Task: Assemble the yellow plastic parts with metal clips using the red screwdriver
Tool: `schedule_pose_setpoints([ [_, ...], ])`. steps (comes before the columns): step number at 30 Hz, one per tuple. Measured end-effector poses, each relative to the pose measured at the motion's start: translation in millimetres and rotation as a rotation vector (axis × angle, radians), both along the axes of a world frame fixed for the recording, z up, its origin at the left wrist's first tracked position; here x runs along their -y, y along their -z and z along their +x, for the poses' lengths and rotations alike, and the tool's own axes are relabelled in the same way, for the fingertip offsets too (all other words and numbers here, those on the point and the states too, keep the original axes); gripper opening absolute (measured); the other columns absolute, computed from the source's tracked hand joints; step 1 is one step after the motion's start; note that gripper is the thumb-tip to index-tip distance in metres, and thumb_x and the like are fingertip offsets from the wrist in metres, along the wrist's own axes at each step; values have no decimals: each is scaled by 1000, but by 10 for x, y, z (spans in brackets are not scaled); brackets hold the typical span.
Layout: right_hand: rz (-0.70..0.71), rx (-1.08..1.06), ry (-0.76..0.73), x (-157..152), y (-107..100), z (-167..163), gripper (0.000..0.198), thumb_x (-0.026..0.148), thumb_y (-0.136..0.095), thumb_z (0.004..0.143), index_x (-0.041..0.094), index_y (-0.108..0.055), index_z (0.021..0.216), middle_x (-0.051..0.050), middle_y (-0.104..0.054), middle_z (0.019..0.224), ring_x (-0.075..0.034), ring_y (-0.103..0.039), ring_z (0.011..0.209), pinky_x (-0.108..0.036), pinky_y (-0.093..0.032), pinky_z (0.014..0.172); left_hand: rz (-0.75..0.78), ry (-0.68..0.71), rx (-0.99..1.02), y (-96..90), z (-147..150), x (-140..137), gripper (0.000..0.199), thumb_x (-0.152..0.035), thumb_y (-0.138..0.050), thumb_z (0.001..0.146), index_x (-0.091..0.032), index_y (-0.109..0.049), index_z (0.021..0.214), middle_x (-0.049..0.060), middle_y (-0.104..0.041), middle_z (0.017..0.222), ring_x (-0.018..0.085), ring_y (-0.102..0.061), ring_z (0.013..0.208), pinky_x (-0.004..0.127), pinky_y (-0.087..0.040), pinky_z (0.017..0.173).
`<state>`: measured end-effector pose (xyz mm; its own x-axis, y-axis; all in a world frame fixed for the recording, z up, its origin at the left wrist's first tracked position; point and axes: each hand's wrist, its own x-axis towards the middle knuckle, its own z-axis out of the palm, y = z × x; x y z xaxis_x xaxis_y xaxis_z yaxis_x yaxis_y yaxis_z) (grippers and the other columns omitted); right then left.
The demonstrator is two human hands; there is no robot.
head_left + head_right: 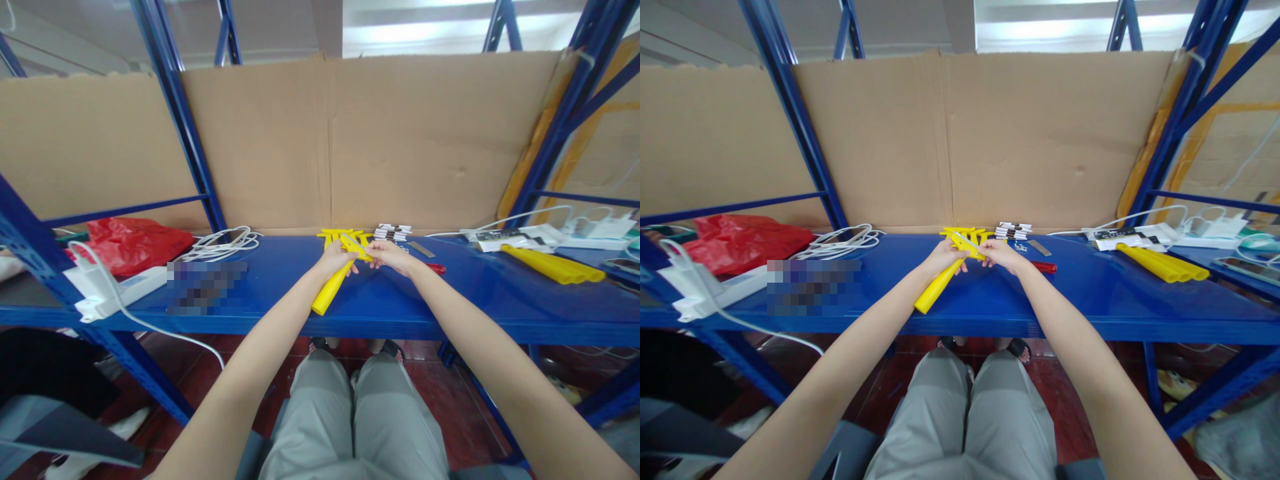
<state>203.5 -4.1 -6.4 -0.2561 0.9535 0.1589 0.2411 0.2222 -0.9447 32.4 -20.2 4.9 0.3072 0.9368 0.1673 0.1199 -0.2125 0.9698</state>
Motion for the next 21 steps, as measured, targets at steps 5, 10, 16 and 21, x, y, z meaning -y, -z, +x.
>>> schedule_pose_setpoints([
  [5, 13, 41, 5, -1, -5, -4, 21, 31, -68, 82, 18, -57, 69, 0, -61, 55, -9, -53, 49, -19, -41, 48, 1, -11, -7, -6, 8, 14, 24, -4, -56, 79, -6, -58, 103, -1, -62, 56, 9, -56, 38, 18, -41, 40],
  [10, 35, 83, 18, -18, 3, -2, 19, 30, -66, 81, 19, -58, 69, 0, -61, 56, -10, -55, 52, -20, -40, 49, 16, -6, -4, 5, 5, 13, 23, -6, -61, 77, -7, -59, 100, 0, -63, 58, 9, -56, 38, 18, -41, 41],
  [16, 173, 114, 93, -106, 20, 59, 16, 30, -68, 74, 19, -59, 66, 0, -61, 65, -12, -56, 61, -21, -42, 54, 20, -42, -22, 22, 12, -7, 26, -5, -57, 80, -8, -56, 105, 0, -64, 61, 11, -58, 40, 20, -44, 42],
  [21, 327, 124, 279, -197, -134, 209, 14, 28, -68, 72, 19, -60, 65, -3, -64, 71, -14, -57, 69, -26, -46, 66, 26, -51, 9, 27, 23, -9, 21, -3, -59, 79, -10, -54, 98, -3, -60, 57, 10, -56, 37, 17, -40, 38],
])
